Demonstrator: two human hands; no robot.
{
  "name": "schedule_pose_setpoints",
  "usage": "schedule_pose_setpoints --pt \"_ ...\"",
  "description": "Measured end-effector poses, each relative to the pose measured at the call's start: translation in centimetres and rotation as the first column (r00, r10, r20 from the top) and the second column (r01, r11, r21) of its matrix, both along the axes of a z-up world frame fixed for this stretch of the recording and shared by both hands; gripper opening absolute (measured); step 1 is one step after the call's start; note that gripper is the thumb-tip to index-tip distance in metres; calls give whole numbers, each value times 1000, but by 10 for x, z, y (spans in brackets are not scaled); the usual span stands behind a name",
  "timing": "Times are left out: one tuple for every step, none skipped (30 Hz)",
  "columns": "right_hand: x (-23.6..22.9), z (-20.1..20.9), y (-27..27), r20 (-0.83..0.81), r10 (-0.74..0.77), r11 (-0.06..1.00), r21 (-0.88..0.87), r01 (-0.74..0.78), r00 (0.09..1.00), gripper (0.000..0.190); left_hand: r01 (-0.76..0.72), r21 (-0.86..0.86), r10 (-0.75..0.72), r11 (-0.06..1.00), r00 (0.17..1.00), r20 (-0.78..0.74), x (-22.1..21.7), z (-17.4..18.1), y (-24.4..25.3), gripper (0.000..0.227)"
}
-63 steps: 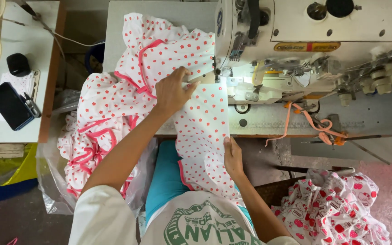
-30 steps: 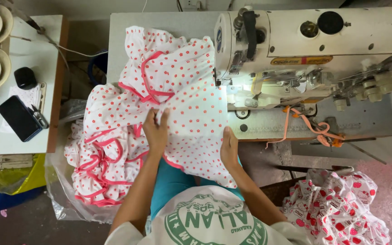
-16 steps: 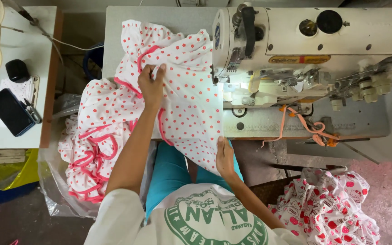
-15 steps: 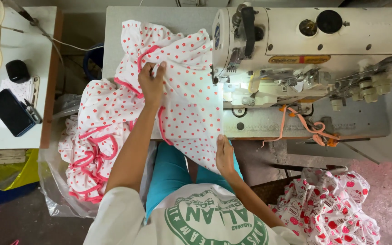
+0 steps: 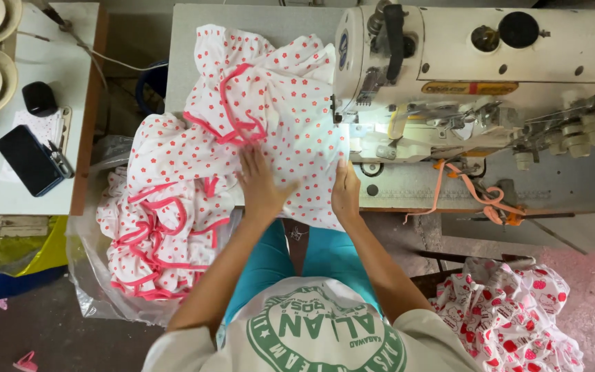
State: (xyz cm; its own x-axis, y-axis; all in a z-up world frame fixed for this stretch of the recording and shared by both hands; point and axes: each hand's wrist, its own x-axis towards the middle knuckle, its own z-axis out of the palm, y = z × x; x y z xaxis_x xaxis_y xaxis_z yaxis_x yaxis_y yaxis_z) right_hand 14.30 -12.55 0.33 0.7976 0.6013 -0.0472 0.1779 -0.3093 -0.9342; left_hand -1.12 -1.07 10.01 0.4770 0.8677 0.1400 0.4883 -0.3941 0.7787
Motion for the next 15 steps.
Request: schedule_pose_setpoints --pt "1 -4 1 -2 -1 1000 -7 1 1000 47 24 75 -12 997 985 -170 -14 -37 -12 87" --pt "2 -8 1 -3 -2 1000 -14 2 1000 47 62 143 -10 988 942 -335 -28 -75 -24 70" --pt "1 -10 -2 -6 -7 1000 -14 6 1000 47 67 143 -15 988 941 -338 -38 -86 -19 70" --pt "-1 -12 -4 -22 -13 1000 -9 13 1000 47 3 198 32 980 985 -171 -47 -97 -14 52" --pt "-2 -15 -10 -37 -18 1000 -9 18 999 47 -71 236 72 969 997 5 -55 -109 -11 37" --pt "-13 -10 -25 -38 -21 1000 -13 21 999 47 -68 232 69 970 998 3 -58 -102 -8 37" --pt "-22 -5 -38 -85 -1 1000 -7 1 996 48 -182 73 178 981 982 63 -58 -95 -3 23" --pt "-32 1 -51 -131 19 1000 0 -19 991 51 -283 -92 292 955 951 103 -59 -88 2 23" --pt "-45 36 -65 -128 17 1000 -2 -17 992 51 -281 -94 290 955 951 105 -59 -77 6 23" --pt "-59 71 -79 -181 29 997 -60 -40 983 50 -270 -122 288 955 945 158 -58 -66 10 23" --pt "-74 105 -92 -235 40 991 -117 -69 971 52 -261 -148 288 954 935 209 -59 -55 14 25" --pt "-75 95 -106 -234 39 991 -117 -68 971 52 -260 -149 288 954 934 209 -55 -50 20 25" --pt "-76 86 -119 -271 110 984 -107 -143 956 53 -260 -123 283 958 930 235 -51 -45 25 23" --pt "-77 76 -132 -308 179 972 -94 -217 935 58 -260 -97 277 961 925 260 -48 -40 31 20" --pt "-76 72 -135 -306 179 972 -94 -217 935 58 -260 -97 276 961 925 261 -43 -36 38 20"
